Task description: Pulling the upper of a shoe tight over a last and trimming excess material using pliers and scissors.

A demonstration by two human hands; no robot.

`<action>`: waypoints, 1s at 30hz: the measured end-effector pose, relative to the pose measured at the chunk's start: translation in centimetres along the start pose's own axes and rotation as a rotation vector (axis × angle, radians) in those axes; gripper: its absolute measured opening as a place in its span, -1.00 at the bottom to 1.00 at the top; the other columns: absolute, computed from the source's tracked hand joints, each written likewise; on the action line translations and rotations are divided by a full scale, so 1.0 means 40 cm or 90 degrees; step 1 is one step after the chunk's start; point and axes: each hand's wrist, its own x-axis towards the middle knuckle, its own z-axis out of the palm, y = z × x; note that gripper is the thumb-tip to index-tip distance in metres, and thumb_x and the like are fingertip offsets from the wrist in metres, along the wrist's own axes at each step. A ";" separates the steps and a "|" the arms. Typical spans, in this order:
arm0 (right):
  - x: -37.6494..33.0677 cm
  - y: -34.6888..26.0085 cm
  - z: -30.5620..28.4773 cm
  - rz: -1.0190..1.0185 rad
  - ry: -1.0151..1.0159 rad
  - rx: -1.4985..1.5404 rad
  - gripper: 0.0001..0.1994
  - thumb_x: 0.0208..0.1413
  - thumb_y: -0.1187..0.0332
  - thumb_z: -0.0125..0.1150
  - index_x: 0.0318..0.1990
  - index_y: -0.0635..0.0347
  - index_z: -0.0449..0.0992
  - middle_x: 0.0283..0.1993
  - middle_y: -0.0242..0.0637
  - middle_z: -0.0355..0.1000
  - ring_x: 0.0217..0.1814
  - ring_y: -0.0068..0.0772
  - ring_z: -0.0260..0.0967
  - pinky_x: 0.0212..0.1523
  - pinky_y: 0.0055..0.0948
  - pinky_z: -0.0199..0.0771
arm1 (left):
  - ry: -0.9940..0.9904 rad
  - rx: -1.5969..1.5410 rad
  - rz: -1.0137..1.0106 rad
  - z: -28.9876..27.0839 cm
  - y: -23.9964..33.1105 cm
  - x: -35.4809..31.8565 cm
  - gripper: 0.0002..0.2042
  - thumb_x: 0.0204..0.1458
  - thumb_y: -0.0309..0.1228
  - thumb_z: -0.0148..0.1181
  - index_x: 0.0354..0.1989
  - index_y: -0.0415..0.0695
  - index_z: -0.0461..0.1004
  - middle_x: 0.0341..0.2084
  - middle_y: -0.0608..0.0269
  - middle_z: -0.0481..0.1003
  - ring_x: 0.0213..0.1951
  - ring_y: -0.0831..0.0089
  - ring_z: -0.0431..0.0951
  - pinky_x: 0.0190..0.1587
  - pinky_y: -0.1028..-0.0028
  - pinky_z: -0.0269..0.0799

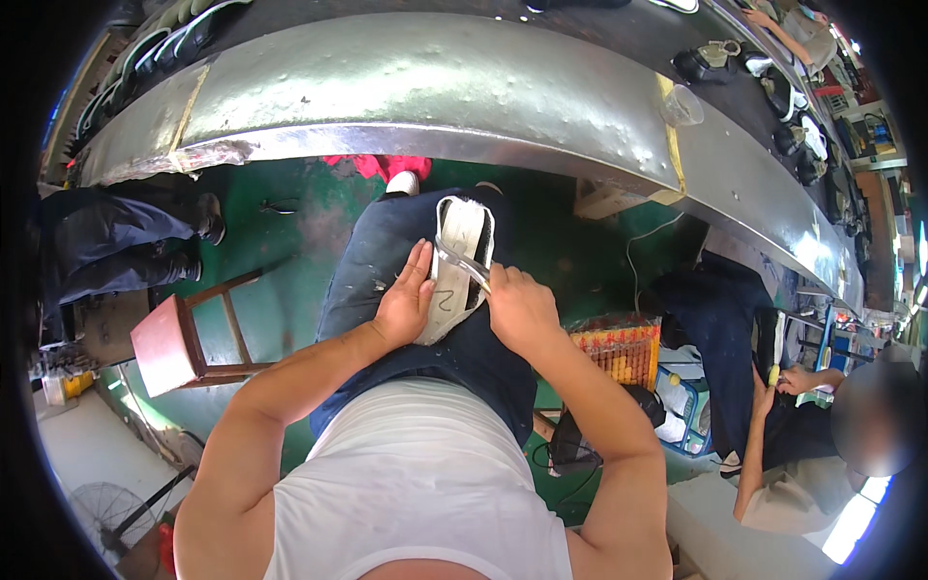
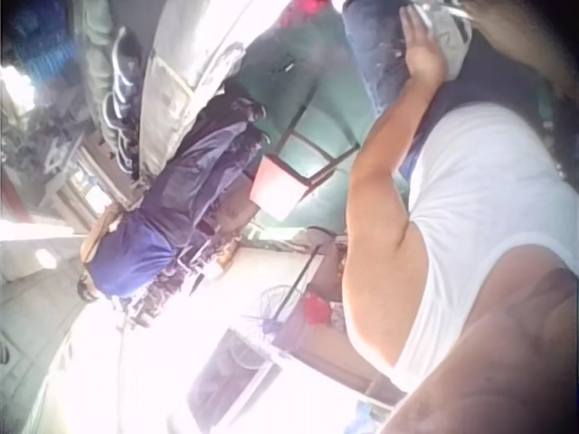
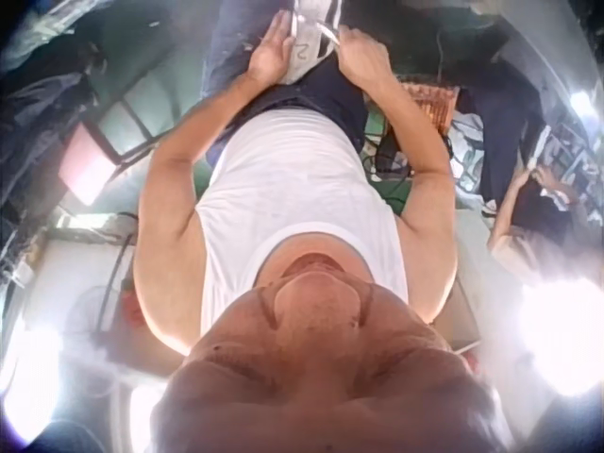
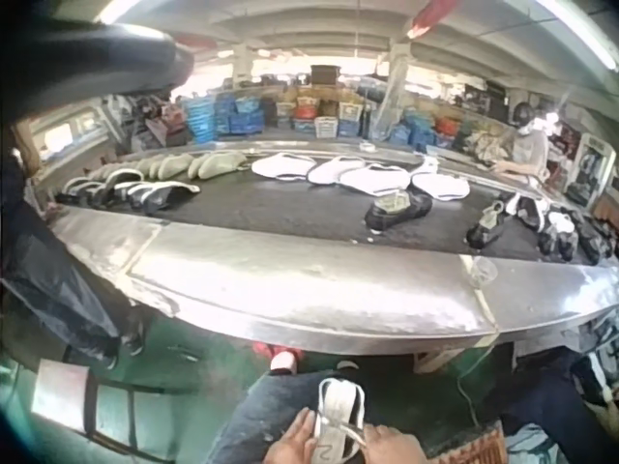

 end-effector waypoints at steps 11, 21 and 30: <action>0.069 0.106 -0.105 0.048 -0.224 0.298 -0.70 0.19 0.22 0.19 -0.23 0.35 0.45 -0.30 0.12 0.48 -0.16 0.20 0.45 -0.14 -0.03 0.41 | -0.188 0.099 -0.083 -0.061 0.070 0.051 -0.40 0.28 -0.27 -0.08 0.49 0.11 -0.06 0.42 -0.37 -0.22 0.11 -0.33 0.41 0.17 0.12 0.41; 0.116 0.076 -0.003 0.003 -0.064 0.239 -0.59 0.33 0.09 -0.04 -0.28 0.35 0.41 -0.37 0.14 0.49 -0.25 0.25 0.47 -0.20 0.06 0.45 | -0.380 0.249 -0.149 -0.105 0.119 0.066 -0.34 0.28 -0.14 -0.05 0.50 0.12 -0.14 0.45 -0.31 -0.30 0.16 -0.26 0.41 0.22 0.20 0.37; -0.020 0.053 0.061 0.056 -0.098 0.397 -0.64 0.27 0.12 0.11 -0.15 0.33 0.44 -0.34 0.10 0.49 -0.27 0.14 0.51 -0.25 -0.08 0.47 | -0.247 -0.125 -0.298 -0.104 0.090 0.006 -0.04 0.08 -0.19 0.29 0.49 -0.23 -0.26 0.35 -0.25 0.15 0.38 0.11 0.20 0.37 0.38 0.08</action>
